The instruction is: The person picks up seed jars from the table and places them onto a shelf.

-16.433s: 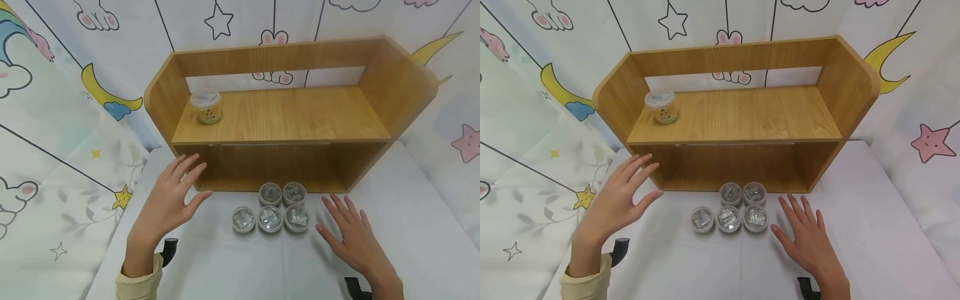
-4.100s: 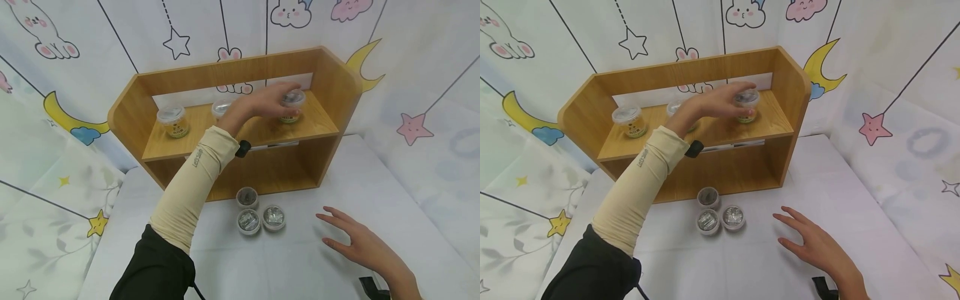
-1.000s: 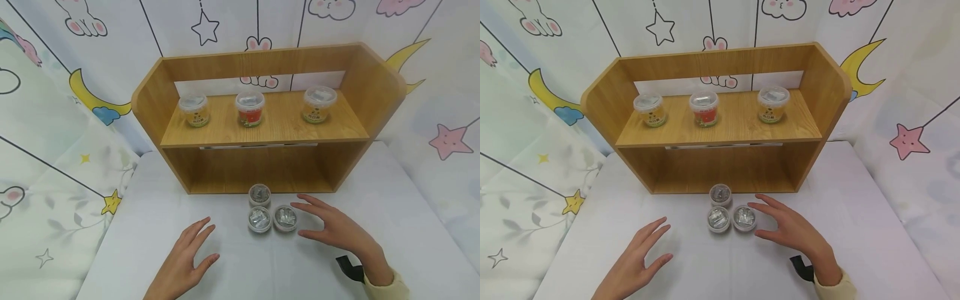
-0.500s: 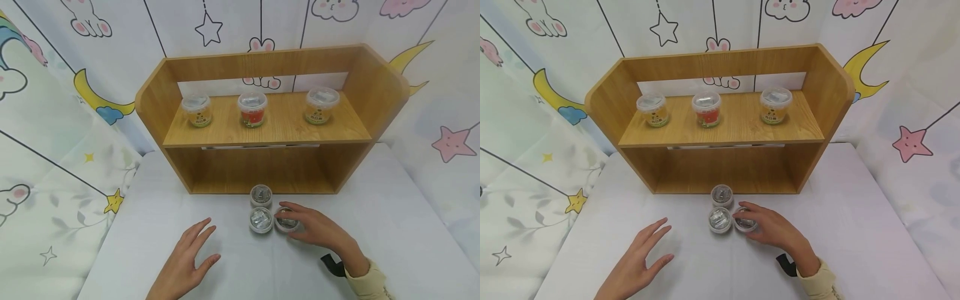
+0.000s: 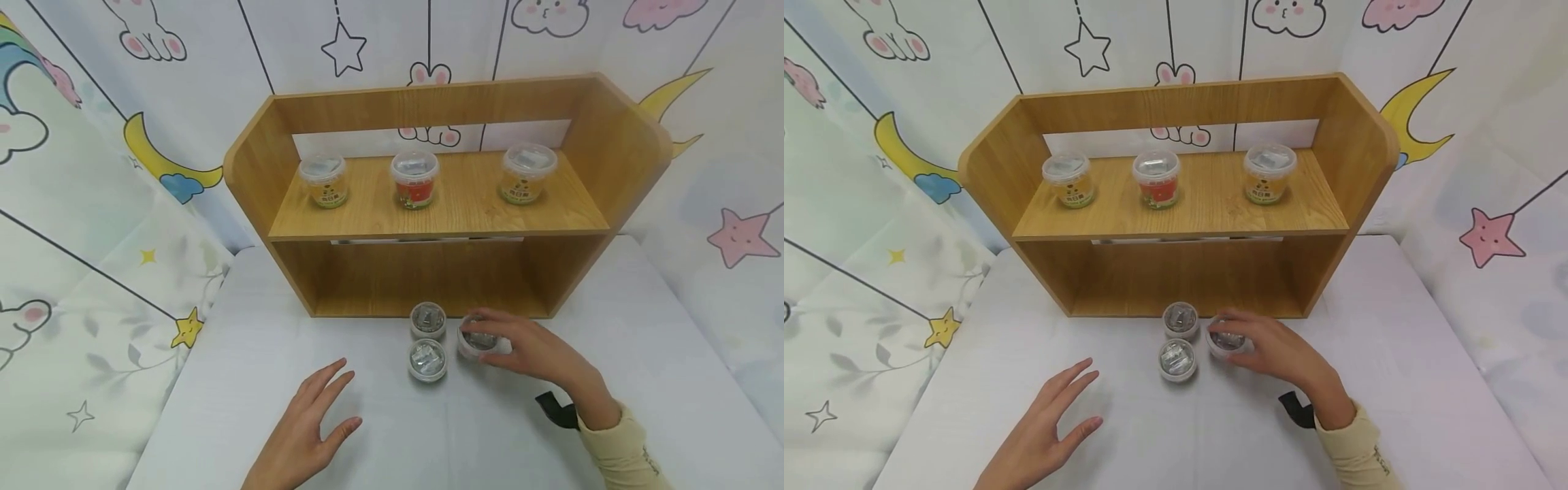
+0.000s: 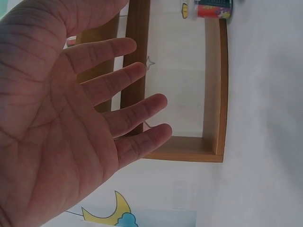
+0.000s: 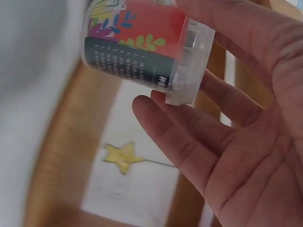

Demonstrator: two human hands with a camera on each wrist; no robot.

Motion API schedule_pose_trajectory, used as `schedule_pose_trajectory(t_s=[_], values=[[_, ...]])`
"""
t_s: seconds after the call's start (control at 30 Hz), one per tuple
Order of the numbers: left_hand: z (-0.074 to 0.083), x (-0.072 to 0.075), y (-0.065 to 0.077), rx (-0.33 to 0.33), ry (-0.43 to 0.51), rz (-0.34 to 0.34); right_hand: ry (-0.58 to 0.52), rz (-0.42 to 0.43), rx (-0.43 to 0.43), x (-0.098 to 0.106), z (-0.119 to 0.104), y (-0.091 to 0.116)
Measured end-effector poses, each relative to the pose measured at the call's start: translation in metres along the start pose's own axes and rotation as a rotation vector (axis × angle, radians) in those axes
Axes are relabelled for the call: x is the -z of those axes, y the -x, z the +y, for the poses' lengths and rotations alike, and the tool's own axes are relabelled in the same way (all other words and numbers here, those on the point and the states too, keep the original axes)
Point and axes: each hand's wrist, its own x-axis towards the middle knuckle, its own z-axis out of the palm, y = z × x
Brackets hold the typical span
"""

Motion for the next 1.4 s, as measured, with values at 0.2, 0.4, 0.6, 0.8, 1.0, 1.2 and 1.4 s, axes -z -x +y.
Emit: schedule_pose_trajectory(t_s=[0.2, 0.4, 0.6, 0.8, 1.0, 1.2, 1.4], values=[[-0.003, -0.003, 0.002, -0.001, 0.002, 0.0, -0.002, 0.048, 0.151, 0.029, 0.0, -0.048], [-0.005, -0.007, 0.003, 0.001, 0.016, -0.001, -0.064, -0.044, 0.199, 0.037, -0.007, -0.11], [-0.006, -0.008, 0.002, 0.019, 0.013, 0.001, -0.035, -0.126, 0.291, 0.016, -0.012, -0.173], [-0.008, -0.011, 0.001, 0.021, 0.021, 0.009, -0.024, -0.136, 0.344, -0.011, -0.014, -0.219], [-0.011, -0.013, 0.001, 0.032, 0.015, 0.023, -0.079, -0.165, 0.404, -0.03, -0.015, -0.254], [-0.013, -0.014, 0.002, 0.05, 0.015, 0.01, -0.12, -0.206, 0.421, -0.041, -0.018, -0.274], [-0.014, -0.014, 0.002, 0.075, 0.014, 0.009, -0.14, -0.242, 0.391, -0.052, -0.02, -0.285]])
